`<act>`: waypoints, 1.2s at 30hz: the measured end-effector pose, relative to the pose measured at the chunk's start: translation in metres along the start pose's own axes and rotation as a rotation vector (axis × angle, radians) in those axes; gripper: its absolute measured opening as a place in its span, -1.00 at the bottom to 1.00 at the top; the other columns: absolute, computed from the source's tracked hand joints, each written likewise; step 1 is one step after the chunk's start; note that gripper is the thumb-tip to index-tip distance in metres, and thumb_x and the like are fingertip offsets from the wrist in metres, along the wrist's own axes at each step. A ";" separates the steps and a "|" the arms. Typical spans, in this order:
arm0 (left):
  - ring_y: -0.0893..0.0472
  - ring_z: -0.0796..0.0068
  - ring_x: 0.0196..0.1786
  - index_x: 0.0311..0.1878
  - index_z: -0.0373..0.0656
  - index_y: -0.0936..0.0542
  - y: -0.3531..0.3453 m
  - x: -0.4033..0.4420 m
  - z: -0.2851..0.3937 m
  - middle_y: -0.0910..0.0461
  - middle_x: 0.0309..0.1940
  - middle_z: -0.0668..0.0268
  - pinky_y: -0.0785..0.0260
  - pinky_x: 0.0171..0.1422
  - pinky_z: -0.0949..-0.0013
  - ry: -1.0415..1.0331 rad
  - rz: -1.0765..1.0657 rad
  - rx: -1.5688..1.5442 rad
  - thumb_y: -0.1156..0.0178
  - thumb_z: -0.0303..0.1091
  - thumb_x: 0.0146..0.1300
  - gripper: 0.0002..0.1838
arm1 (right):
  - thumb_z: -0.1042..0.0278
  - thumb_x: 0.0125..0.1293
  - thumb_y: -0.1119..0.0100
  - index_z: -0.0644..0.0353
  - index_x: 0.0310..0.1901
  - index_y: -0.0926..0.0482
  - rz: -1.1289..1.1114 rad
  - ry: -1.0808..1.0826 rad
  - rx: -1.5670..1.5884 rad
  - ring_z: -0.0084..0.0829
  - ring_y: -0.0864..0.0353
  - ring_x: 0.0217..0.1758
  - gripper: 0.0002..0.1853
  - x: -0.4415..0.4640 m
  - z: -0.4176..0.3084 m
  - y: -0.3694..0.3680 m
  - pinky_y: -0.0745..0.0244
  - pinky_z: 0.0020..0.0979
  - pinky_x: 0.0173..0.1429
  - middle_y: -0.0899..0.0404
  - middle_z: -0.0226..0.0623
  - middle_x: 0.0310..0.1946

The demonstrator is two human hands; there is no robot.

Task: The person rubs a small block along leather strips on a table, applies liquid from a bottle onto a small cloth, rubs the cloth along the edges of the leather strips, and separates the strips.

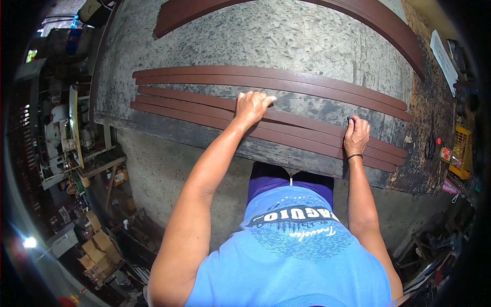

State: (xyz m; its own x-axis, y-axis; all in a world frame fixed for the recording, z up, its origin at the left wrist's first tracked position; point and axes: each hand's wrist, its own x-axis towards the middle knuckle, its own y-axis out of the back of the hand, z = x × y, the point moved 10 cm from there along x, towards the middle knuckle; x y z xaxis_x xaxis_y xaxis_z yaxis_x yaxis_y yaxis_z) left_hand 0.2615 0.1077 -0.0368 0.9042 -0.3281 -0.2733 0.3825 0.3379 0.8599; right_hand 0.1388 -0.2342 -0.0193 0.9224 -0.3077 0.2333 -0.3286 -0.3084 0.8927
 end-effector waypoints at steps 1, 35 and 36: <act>-0.58 0.11 -0.04 -0.40 -0.14 -0.65 -0.001 0.001 -0.007 -0.65 -0.27 0.15 -0.26 0.13 -0.01 0.003 0.004 -0.003 -0.17 -0.03 0.39 -0.62 | 0.31 0.38 -0.19 0.04 -0.06 -0.61 0.002 0.004 -0.002 -0.10 -0.52 -0.03 -0.85 0.000 0.000 0.000 -0.44 -0.12 0.08 -0.55 -0.23 -0.16; 0.14 0.15 0.68 0.63 -0.01 -0.02 0.036 -0.058 -0.098 0.07 0.64 0.09 0.36 0.67 -0.13 0.543 0.330 0.137 -0.07 0.60 0.10 0.20 | 0.36 0.17 -0.30 0.02 -0.22 -0.63 -0.431 0.905 0.309 -0.23 -0.45 -0.08 -0.87 0.003 -0.268 -0.094 -0.30 -0.15 0.03 -0.51 -0.38 -0.31; 0.14 0.15 0.68 0.63 -0.01 -0.02 0.035 -0.058 -0.097 0.07 0.64 0.10 0.36 0.67 -0.12 0.543 0.321 0.145 -0.07 0.60 0.10 0.20 | 0.36 0.16 -0.32 0.01 -0.22 -0.63 -0.421 0.909 0.309 -0.23 -0.45 -0.10 -0.86 0.004 -0.278 -0.097 -0.30 -0.16 0.03 -0.52 -0.38 -0.31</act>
State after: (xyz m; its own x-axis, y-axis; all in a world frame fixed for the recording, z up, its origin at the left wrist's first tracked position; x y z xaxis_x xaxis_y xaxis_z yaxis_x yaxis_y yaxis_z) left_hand 0.2407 0.2243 -0.0326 0.9513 0.2751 -0.1391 0.0818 0.2098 0.9743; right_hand 0.2308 0.0450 0.0019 0.7372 0.6305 0.2427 0.1351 -0.4895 0.8615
